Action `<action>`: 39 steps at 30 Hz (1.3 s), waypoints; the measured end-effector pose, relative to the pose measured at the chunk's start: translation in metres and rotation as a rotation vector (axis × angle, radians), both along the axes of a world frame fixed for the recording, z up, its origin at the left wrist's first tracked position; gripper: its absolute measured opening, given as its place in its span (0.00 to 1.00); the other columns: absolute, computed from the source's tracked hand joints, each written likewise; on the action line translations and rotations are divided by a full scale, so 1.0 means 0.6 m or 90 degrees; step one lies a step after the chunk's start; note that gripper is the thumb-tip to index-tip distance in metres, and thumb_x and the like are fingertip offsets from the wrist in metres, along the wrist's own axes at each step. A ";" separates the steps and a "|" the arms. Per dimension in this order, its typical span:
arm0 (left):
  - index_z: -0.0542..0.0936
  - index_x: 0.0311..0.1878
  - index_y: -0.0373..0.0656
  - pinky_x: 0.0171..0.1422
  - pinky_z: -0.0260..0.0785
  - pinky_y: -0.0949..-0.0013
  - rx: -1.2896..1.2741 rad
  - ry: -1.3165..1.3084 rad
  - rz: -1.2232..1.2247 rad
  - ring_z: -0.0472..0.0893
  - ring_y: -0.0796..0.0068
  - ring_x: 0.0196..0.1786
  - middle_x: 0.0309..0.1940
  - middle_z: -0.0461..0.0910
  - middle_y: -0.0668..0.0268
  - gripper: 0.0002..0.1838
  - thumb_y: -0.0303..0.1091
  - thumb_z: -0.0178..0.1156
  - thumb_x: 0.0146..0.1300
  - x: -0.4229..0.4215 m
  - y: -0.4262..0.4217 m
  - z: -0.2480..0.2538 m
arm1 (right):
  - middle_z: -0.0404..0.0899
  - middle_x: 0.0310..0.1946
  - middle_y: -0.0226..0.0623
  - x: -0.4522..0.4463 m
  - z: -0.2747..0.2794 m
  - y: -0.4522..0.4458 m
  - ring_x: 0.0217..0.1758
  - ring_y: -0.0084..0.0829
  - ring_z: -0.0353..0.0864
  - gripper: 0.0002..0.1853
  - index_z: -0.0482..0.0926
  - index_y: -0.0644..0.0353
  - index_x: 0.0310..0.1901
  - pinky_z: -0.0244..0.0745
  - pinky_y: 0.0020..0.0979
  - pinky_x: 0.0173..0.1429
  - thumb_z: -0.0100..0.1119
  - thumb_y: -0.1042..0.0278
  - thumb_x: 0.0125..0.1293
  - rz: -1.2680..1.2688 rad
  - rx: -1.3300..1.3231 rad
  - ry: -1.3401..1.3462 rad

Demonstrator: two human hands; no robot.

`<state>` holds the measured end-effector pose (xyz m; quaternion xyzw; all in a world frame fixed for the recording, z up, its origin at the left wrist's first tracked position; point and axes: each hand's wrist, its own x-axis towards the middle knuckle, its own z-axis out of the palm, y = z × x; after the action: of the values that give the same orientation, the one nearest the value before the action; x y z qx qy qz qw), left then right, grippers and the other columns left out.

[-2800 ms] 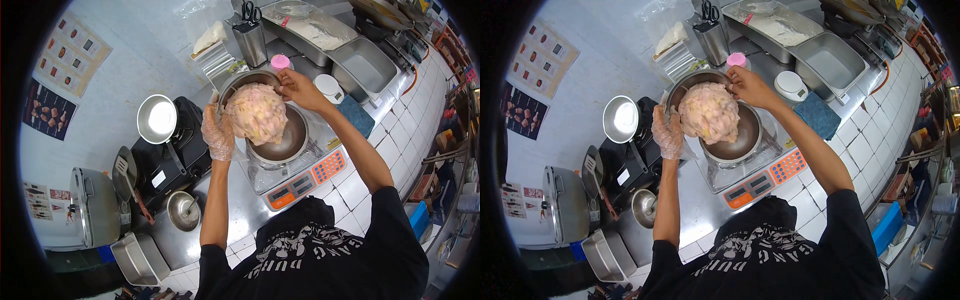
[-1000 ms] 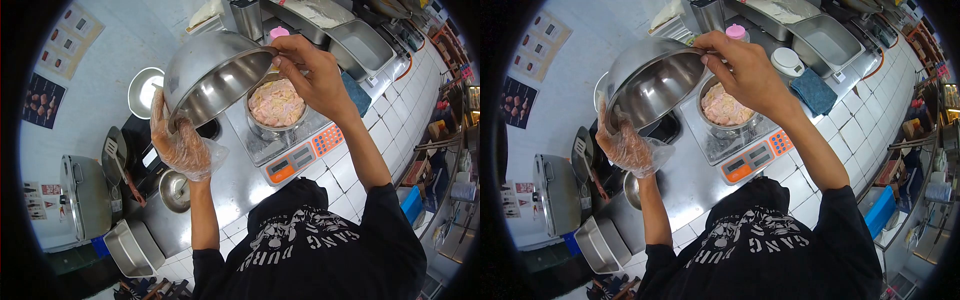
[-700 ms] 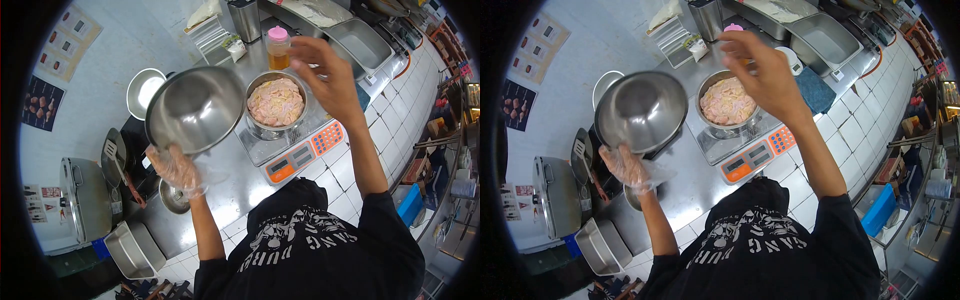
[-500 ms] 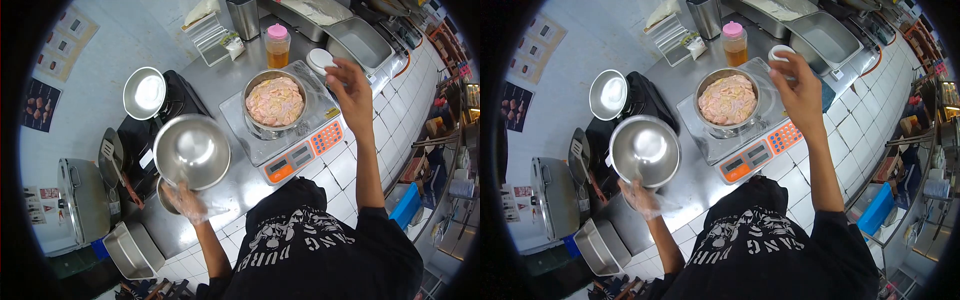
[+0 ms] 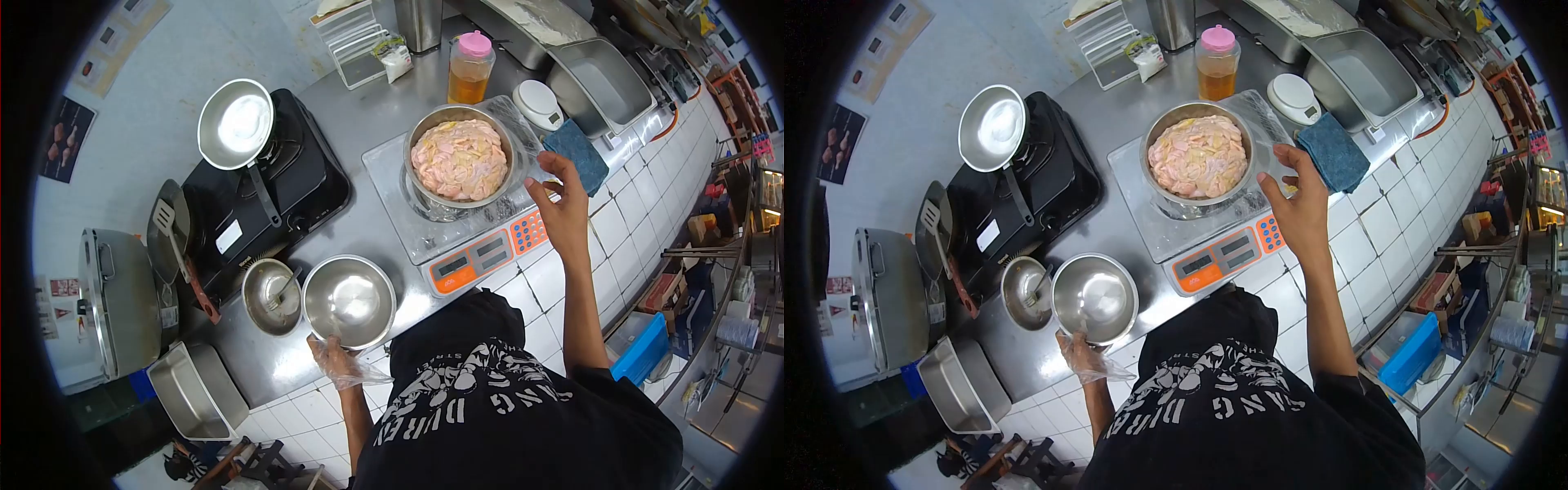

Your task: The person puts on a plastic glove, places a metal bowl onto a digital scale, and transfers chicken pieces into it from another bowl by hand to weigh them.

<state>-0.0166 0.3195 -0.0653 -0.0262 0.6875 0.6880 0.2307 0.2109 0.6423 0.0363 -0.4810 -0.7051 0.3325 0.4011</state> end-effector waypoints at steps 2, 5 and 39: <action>0.66 0.49 0.42 0.32 0.80 0.61 -0.023 -0.001 0.013 0.80 0.65 0.38 0.41 0.74 0.56 0.20 0.34 0.56 0.52 0.007 0.010 0.013 | 0.76 0.51 0.40 -0.006 0.000 0.000 0.55 0.35 0.75 0.22 0.71 0.63 0.53 0.72 0.34 0.52 0.63 0.71 0.57 -0.001 -0.001 -0.019; 0.67 0.50 0.44 0.31 0.80 0.62 -0.029 -0.011 0.012 0.80 0.66 0.37 0.42 0.74 0.57 0.20 0.33 0.56 0.52 0.006 0.007 0.006 | 0.74 0.53 0.41 -0.013 -0.007 -0.004 0.57 0.37 0.74 0.22 0.71 0.61 0.54 0.72 0.35 0.52 0.63 0.71 0.57 -0.016 -0.059 -0.005; 0.64 0.63 0.34 0.71 0.50 0.53 -0.375 0.444 -0.204 0.64 0.52 0.66 0.61 0.65 0.46 0.32 0.37 0.62 0.59 0.026 0.067 0.085 | 0.78 0.30 0.40 -0.035 -0.061 -0.220 0.34 0.37 0.78 0.11 0.73 0.64 0.36 0.71 0.35 0.41 0.59 0.65 0.61 0.643 -0.383 -0.138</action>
<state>-0.0010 0.3594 -0.0141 0.2483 0.8848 0.3875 0.0725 0.1898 0.5101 -0.0002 -0.2100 -0.7585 0.6160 -0.0346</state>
